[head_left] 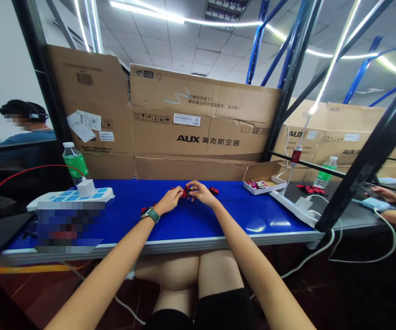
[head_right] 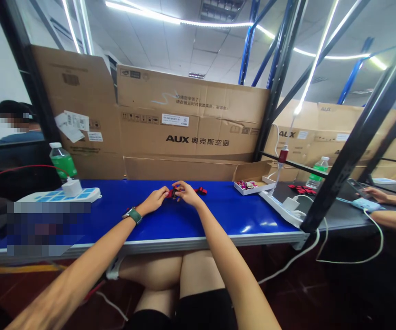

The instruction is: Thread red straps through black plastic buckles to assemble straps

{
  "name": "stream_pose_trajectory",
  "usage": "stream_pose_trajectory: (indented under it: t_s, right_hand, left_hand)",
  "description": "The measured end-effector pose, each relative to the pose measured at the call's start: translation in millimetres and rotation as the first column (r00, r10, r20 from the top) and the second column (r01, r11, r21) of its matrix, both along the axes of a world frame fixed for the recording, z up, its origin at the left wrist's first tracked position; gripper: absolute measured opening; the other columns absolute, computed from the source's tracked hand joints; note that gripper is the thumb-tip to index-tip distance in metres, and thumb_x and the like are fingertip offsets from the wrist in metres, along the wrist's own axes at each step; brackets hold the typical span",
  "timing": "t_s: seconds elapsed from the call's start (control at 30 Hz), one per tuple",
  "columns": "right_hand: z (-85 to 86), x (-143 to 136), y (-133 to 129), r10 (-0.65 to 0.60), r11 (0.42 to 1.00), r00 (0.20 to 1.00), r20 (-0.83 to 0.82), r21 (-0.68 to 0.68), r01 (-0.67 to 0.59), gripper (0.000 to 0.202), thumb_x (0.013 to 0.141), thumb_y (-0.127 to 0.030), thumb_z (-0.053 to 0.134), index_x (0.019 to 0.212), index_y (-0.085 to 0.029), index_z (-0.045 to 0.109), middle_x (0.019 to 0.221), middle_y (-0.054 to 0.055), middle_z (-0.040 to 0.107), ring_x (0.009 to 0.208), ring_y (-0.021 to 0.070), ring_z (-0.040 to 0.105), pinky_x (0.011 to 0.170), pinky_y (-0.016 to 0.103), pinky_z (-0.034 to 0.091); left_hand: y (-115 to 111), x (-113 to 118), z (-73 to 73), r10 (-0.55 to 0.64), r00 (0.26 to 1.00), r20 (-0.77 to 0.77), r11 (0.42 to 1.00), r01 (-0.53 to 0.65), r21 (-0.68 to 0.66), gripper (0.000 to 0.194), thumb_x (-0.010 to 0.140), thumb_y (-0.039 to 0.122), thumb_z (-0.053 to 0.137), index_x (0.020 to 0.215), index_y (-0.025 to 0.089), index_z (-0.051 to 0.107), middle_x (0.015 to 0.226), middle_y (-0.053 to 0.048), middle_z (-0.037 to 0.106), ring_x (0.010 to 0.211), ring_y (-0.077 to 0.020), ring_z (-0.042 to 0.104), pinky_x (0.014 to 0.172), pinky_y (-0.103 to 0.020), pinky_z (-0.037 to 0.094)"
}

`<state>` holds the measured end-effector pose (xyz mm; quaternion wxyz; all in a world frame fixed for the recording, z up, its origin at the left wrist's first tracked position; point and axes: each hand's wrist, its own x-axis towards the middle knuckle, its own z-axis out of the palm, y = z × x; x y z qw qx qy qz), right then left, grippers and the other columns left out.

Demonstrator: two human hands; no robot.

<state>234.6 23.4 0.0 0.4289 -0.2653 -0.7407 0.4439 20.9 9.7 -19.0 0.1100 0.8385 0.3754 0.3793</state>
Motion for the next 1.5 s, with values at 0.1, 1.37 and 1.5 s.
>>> stream_pose_trajectory:
  t_s: [0.1,1.37,1.5]
  right_hand:
    - [-0.4,-0.5,-0.7,0.023,1.000,1.000,0.000,-0.010,-0.023,0.042,0.074,-0.027,0.074,0.112,-0.021,0.058,0.079,-0.002,0.060,0.072,0.0157,0.063,0.061,0.027,0.056]
    - [-12.6,-21.6,-1.0,-0.258,0.956,0.957,0.133,-0.107,0.273,0.009,0.073,-0.014,0.059,0.078,-0.020,0.054,0.054,-0.002,0.065,0.047,0.0141,0.064,0.048,0.020,0.050]
    - [-10.9,-14.9,0.9,-0.459,0.879,0.871,0.174,-0.051,0.474,0.012,0.071,-0.012,0.060,0.079,-0.020,0.055,0.055,-0.004,0.065,0.045,0.0130,0.062,0.046,0.019,0.048]
  left_hand:
    - [0.4,-0.7,-0.5,-0.034,0.999,-0.006,0.999,0.034,-0.007,0.020,0.099,0.031,0.037,0.091,0.020,0.052,0.078,0.000,0.059,0.071,-0.0161,0.053,0.072,-0.028,0.041]
    - [-10.8,6.3,2.7,0.001,0.995,0.100,0.996,0.008,-0.091,0.026,0.081,0.036,0.070,0.095,0.019,0.057,0.080,-0.003,0.070,0.072,-0.0178,0.066,0.070,-0.029,0.050]
    - [-10.6,2.5,2.6,0.094,0.994,-0.063,0.993,-0.098,-0.067,0.039,0.076,0.045,0.076,0.104,0.021,0.063,0.098,-0.007,0.074,0.090,-0.0241,0.069,0.082,-0.034,0.052]
